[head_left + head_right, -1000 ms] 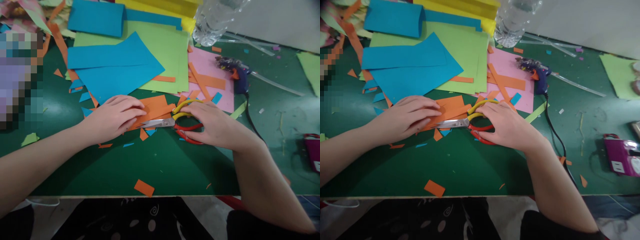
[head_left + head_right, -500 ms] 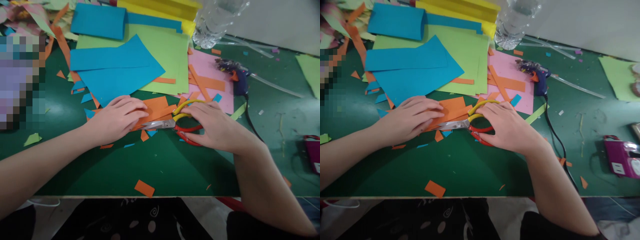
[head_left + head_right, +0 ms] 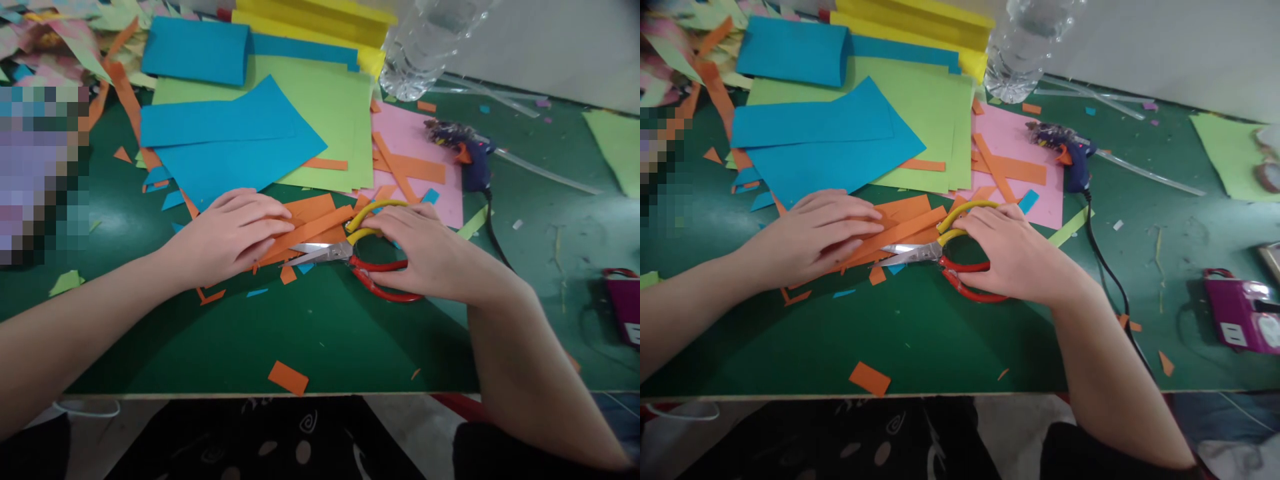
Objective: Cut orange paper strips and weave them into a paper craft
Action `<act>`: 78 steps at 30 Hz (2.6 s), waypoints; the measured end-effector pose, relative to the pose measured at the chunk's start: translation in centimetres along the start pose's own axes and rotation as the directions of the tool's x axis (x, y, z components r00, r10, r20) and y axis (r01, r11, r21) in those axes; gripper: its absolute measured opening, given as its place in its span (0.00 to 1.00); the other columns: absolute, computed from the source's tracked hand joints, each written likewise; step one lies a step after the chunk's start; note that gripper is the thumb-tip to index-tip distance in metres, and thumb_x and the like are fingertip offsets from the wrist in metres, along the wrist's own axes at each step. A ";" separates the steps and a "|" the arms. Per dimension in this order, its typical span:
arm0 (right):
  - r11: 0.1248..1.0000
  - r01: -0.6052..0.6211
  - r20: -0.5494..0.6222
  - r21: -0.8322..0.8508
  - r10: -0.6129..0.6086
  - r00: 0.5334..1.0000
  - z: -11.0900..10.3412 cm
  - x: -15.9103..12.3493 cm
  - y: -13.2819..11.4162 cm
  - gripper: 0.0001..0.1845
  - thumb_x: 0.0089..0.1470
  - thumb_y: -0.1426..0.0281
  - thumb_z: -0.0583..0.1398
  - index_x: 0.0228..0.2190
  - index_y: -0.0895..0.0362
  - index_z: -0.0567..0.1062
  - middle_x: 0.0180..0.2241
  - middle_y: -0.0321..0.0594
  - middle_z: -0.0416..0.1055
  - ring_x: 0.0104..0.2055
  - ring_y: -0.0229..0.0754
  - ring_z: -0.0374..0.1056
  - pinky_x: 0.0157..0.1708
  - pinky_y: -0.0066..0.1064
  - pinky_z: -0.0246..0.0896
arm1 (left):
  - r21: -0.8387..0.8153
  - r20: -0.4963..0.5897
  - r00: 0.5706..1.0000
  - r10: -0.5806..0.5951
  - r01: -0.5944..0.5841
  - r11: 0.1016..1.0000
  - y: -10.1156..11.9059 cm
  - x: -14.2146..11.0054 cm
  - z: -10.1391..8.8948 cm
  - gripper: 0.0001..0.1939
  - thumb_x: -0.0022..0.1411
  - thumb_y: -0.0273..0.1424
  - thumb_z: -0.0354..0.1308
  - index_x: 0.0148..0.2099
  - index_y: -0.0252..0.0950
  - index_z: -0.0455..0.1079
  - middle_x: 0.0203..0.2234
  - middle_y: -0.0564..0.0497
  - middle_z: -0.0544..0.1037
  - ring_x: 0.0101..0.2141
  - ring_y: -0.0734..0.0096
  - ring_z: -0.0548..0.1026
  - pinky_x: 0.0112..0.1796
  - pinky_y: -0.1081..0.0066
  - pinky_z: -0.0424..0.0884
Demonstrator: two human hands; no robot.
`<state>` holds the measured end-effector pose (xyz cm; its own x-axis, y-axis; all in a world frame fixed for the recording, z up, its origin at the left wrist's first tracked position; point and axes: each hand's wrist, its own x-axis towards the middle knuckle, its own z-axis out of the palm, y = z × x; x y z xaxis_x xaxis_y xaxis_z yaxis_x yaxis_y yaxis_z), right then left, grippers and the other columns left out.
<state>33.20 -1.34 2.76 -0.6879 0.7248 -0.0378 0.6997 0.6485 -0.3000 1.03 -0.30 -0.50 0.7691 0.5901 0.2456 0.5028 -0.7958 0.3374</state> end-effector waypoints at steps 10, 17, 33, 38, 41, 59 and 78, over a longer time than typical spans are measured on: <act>0.999 0.005 -0.001 -0.035 -0.005 1.000 -0.3 -0.1 0.4 0.23 0.53 0.56 0.61 0.49 0.53 0.70 0.49 0.46 0.73 0.54 0.58 0.67 0.53 0.50 0.54 | 0.008 0.039 0.997 0.063 -0.064 0.998 0.1 0.0 0.6 0.15 0.73 0.30 0.46 0.57 0.41 0.68 0.56 0.48 0.74 0.58 0.59 0.68 0.60 0.51 0.58; 0.999 0.032 -0.019 0.006 -0.032 0.999 0.0 0.0 0.3 0.25 0.53 0.58 0.62 0.51 0.52 0.71 0.50 0.46 0.74 0.56 0.58 0.66 0.54 0.50 0.55 | -0.004 0.058 0.996 0.068 -0.068 0.998 0.1 -0.1 0.7 0.16 0.73 0.30 0.46 0.58 0.42 0.68 0.56 0.48 0.73 0.58 0.60 0.68 0.60 0.53 0.58; 0.998 0.059 -0.029 0.000 -0.059 0.998 -0.5 0.0 0.3 0.21 0.58 0.55 0.58 0.49 0.53 0.72 0.47 0.46 0.75 0.52 0.56 0.69 0.51 0.47 0.58 | 0.071 0.030 0.995 0.090 -0.092 0.993 0.2 -0.3 0.9 0.16 0.74 0.29 0.44 0.57 0.38 0.68 0.57 0.46 0.73 0.57 0.57 0.69 0.59 0.52 0.60; 0.999 0.047 -0.018 0.009 -0.047 0.999 -0.5 -0.1 0.5 0.20 0.59 0.55 0.58 0.49 0.51 0.73 0.47 0.45 0.75 0.51 0.56 0.70 0.49 0.47 0.59 | 0.096 0.024 0.994 0.106 -0.108 0.990 0.1 -0.3 0.9 0.15 0.74 0.29 0.43 0.57 0.38 0.67 0.56 0.46 0.73 0.57 0.57 0.70 0.58 0.52 0.62; 0.999 0.049 -0.009 0.001 -0.049 0.999 -0.6 -0.3 0.8 0.20 0.59 0.56 0.58 0.50 0.52 0.72 0.48 0.46 0.75 0.51 0.56 0.70 0.49 0.47 0.58 | 0.091 0.022 0.996 0.092 -0.093 0.991 0.1 -0.3 1.0 0.15 0.75 0.30 0.43 0.57 0.39 0.67 0.56 0.47 0.73 0.57 0.59 0.69 0.59 0.53 0.61; 1.000 0.004 0.016 0.013 -0.004 1.000 -0.2 -0.1 0.8 0.21 0.57 0.55 0.58 0.49 0.52 0.72 0.49 0.44 0.74 0.53 0.56 0.69 0.53 0.48 0.57 | 0.023 0.027 0.999 0.048 -0.048 0.999 0.2 -0.4 1.0 0.16 0.74 0.31 0.43 0.57 0.44 0.67 0.57 0.50 0.73 0.58 0.58 0.69 0.59 0.50 0.59; 0.998 0.012 0.027 0.067 -0.014 1.000 -0.4 0.1 0.6 0.19 0.57 0.57 0.60 0.49 0.49 0.72 0.47 0.43 0.75 0.51 0.56 0.70 0.51 0.51 0.60 | -0.010 0.053 0.998 0.044 -0.044 0.999 0.1 -0.3 0.8 0.17 0.73 0.32 0.44 0.60 0.48 0.65 0.57 0.50 0.72 0.59 0.58 0.68 0.61 0.50 0.58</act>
<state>33.61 -0.76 2.96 -0.7028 0.7089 -0.0594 0.6766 0.6403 -0.3637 1.12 -0.66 -1.26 0.8102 0.5464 0.2121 0.4649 -0.8195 0.3351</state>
